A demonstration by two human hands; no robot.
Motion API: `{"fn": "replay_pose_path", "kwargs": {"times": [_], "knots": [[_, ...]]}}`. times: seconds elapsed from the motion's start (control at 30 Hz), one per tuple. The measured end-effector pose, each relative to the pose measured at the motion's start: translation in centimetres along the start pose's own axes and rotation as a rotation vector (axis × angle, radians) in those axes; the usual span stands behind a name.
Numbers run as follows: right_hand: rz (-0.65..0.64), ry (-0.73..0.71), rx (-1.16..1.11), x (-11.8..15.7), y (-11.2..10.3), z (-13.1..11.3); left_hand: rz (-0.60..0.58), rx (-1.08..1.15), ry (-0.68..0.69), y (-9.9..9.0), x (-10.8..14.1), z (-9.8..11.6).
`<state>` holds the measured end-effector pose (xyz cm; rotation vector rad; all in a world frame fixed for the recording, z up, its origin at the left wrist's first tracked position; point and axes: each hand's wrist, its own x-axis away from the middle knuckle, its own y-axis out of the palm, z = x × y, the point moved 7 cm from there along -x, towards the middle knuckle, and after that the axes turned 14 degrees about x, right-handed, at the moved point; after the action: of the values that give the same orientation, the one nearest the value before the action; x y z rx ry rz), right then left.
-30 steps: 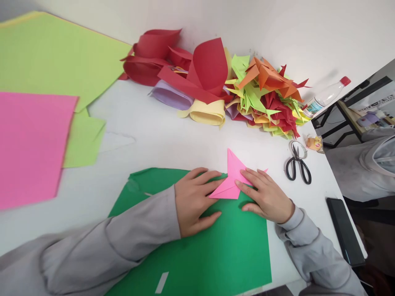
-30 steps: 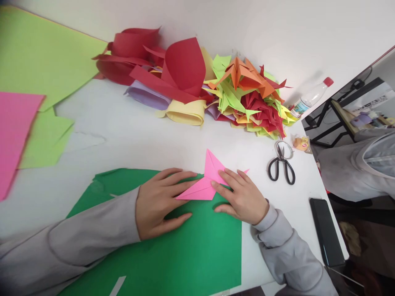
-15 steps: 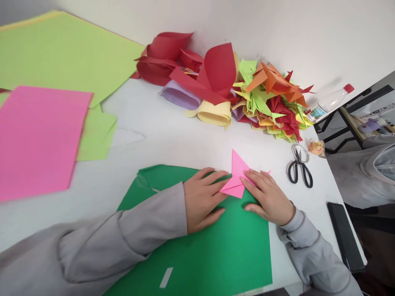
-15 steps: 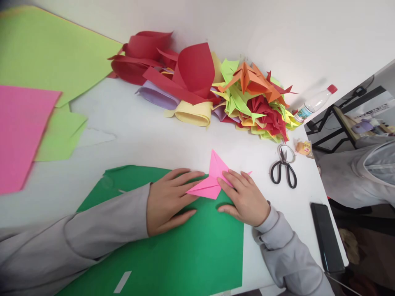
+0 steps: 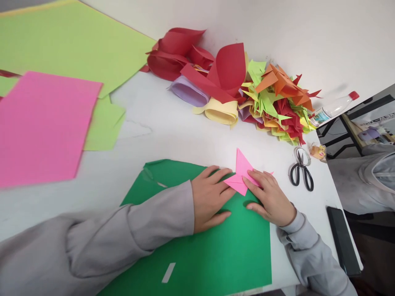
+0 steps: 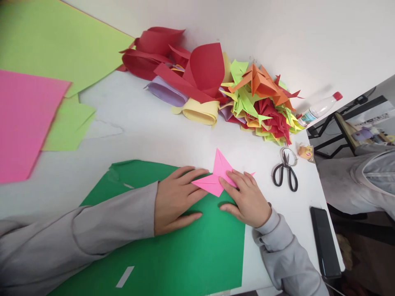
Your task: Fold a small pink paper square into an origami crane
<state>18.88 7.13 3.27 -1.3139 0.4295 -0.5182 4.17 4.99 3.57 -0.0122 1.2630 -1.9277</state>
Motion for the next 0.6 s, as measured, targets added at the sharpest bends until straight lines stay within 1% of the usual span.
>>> {"fn": "replay_pose_path", "kwargs": {"times": [0.17,0.33,0.47,0.6], "knots": [[-0.007,-0.011,0.039,-0.02,-0.19,-0.11,0.040,0.043,0.030,-0.57,0.04,-0.47],[-0.029,-0.040,0.069,0.01,-0.17,-0.26,0.044,0.069,0.021,-0.61,0.18,-0.95],[-0.034,-0.052,0.053,0.04,-0.06,-0.21,0.054,0.080,0.022,-0.79,0.16,-1.01],[-0.019,-0.055,0.023,0.09,-0.07,0.01,0.063,0.044,0.036,-1.04,0.05,-0.94]]}}
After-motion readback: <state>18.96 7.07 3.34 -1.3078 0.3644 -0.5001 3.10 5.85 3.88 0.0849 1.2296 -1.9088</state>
